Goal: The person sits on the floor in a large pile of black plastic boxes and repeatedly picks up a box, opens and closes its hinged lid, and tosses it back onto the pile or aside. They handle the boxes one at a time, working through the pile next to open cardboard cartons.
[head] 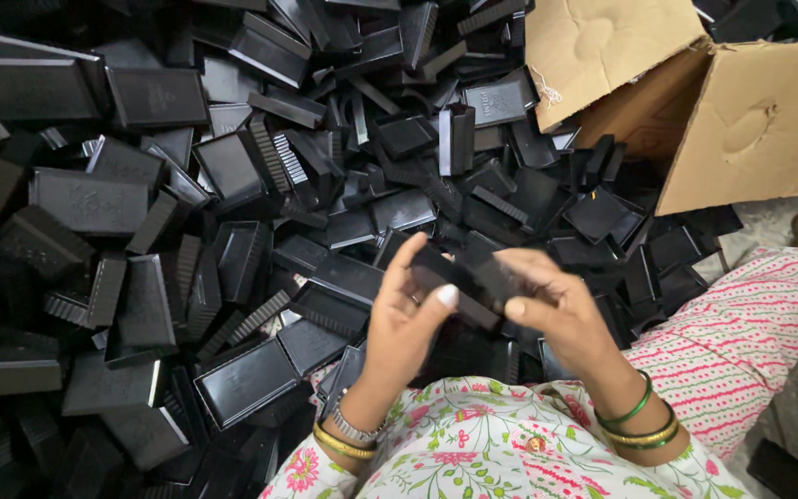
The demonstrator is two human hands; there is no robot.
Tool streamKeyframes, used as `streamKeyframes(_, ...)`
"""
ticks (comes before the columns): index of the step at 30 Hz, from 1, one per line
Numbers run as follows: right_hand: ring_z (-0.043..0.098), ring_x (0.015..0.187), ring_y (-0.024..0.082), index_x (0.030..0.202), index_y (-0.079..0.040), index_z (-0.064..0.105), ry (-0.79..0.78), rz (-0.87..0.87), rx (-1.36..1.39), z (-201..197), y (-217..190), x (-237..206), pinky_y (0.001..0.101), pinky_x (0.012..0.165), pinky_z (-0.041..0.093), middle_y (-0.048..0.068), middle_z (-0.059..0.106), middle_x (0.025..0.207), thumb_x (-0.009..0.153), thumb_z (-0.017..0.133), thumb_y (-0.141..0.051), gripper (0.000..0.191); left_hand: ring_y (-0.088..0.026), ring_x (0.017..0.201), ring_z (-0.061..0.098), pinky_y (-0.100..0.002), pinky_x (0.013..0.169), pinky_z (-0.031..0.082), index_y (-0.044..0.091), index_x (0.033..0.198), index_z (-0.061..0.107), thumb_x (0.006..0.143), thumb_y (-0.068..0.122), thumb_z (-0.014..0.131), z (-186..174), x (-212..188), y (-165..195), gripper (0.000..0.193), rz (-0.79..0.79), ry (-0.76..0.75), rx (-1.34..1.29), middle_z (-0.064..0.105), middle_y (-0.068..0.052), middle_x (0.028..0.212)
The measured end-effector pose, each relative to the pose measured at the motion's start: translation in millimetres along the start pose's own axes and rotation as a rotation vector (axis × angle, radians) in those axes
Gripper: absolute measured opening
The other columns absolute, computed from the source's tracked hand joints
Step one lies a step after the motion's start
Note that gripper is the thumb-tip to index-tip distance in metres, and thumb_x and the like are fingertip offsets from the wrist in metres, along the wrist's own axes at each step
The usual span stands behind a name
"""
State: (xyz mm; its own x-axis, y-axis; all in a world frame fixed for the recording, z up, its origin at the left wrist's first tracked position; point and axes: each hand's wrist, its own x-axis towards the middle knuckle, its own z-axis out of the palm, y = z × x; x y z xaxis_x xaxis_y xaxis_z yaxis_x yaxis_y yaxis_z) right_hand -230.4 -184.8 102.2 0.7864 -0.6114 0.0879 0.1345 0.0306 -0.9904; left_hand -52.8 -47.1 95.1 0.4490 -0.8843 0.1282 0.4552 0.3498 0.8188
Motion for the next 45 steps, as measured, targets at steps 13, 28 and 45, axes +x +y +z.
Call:
streamKeyframes(13,0.060,0.099,0.014,0.162,-0.003,0.050,-0.043,0.185,-0.274,30.7,-3.6,-12.3,0.0313,0.086,0.052,0.014,0.070,0.126,0.101,0.067,-0.021,0.066,-0.015,0.108,0.065,-0.029,0.096,0.054,-0.004,0.159,0.032,0.091,-0.007,0.068,0.5,-4.1,-21.4,0.077,-0.144,0.035,0.029,0.065,-0.014,0.125)
streamKeyframes(28,0.066,0.061,0.012,0.108,-0.004,0.074,-0.252,0.626,-0.225,-13.3,-28.1,14.5,0.0244,0.054,0.054,0.003,0.071,0.078,0.092,0.068,-0.032,0.033,-0.020,0.074,0.063,-0.028,0.060,0.055,-0.004,0.142,0.053,0.105,0.023,0.056,-10.6,-9.9,-3.9,0.046,-0.385,0.100,0.323,0.070,-0.022,0.111)
streamKeyframes(45,0.069,0.088,0.040,0.103,-0.003,0.076,0.224,0.067,-1.194,-58.3,73.1,133.5,0.0459,0.081,0.054,0.022,0.072,0.093,0.073,0.087,-0.024,0.039,-0.016,0.102,0.068,-0.031,0.086,0.059,-0.001,0.143,0.053,0.102,0.019,0.055,-12.5,-11.8,20.1,0.045,-0.312,0.194,0.159,0.067,-0.012,0.129)
